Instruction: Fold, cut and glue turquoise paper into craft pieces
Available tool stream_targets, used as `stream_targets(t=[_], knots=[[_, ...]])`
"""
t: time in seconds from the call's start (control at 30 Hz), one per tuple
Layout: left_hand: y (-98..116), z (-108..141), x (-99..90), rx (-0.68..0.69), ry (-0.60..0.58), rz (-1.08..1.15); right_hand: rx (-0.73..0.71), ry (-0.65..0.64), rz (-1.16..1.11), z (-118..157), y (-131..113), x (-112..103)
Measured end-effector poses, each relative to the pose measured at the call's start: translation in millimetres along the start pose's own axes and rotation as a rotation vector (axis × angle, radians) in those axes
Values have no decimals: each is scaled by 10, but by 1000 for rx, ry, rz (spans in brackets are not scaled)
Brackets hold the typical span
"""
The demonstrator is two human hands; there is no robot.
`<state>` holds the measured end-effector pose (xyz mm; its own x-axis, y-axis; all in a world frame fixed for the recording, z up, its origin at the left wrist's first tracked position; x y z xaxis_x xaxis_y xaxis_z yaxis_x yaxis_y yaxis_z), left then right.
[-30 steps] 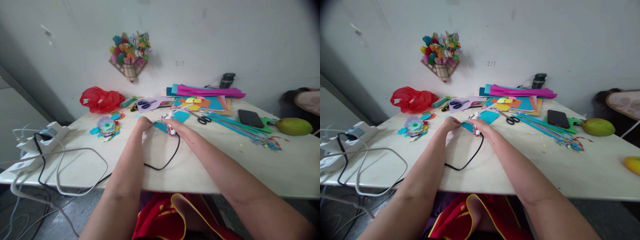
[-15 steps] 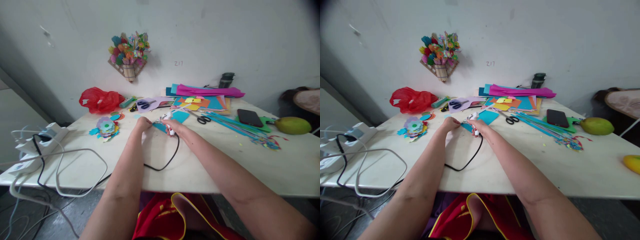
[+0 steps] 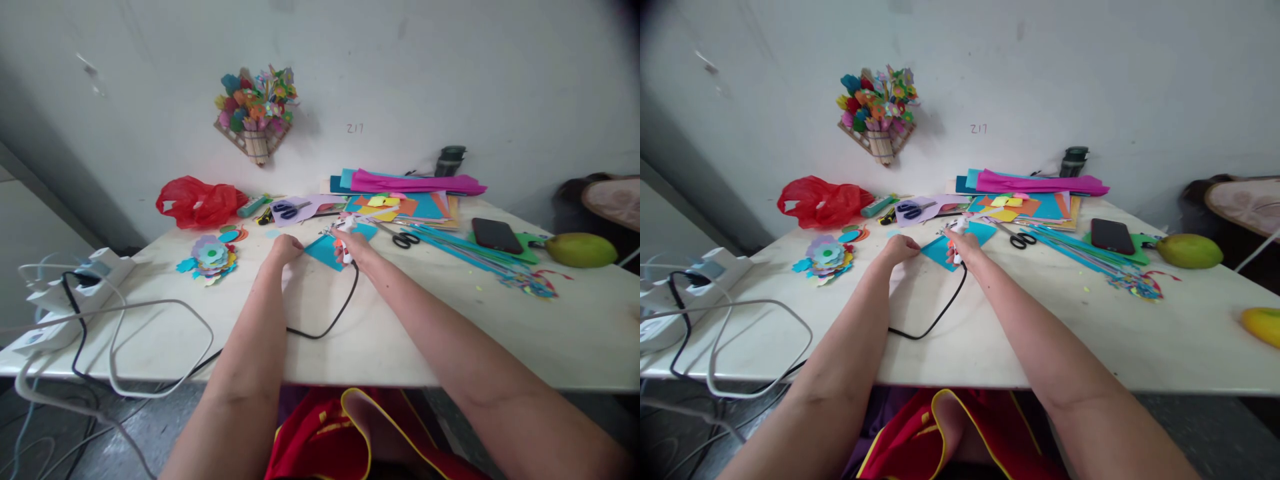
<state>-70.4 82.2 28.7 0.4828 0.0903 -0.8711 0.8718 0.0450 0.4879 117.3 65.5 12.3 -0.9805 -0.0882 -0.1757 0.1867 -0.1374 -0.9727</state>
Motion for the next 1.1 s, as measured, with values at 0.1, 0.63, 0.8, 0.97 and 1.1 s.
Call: stream_targets(t=[0.1,0.63,0.8,0.97,1.1], knots=[[53,10,-5,50,5,-33,-39,57,-56,-45,-13,-91],[-163,22,-349,-116,217,10,-248,3,-161,-57,-204,-4],[-18,-22,-248,-62,224,30,-204,85,-117,-106,-131,-92],[247,-86,84,131,120,-41,-63,159,-105,-120,11,-250],[274,-79,307,142,-27,-74,-5,146,-91,-111,52,-282]])
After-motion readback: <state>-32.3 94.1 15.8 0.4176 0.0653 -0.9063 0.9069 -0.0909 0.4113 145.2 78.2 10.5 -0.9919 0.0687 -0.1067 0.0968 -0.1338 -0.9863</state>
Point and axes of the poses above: each hand's wrist, its own z-axis away from the middle knuckle, its own x-axis out of the palm, y = z × x, the point moved 10 cm from there along -z, towards the middle knuckle, and after that the axes turned 6 degrees about z, right-handed, at the moved point
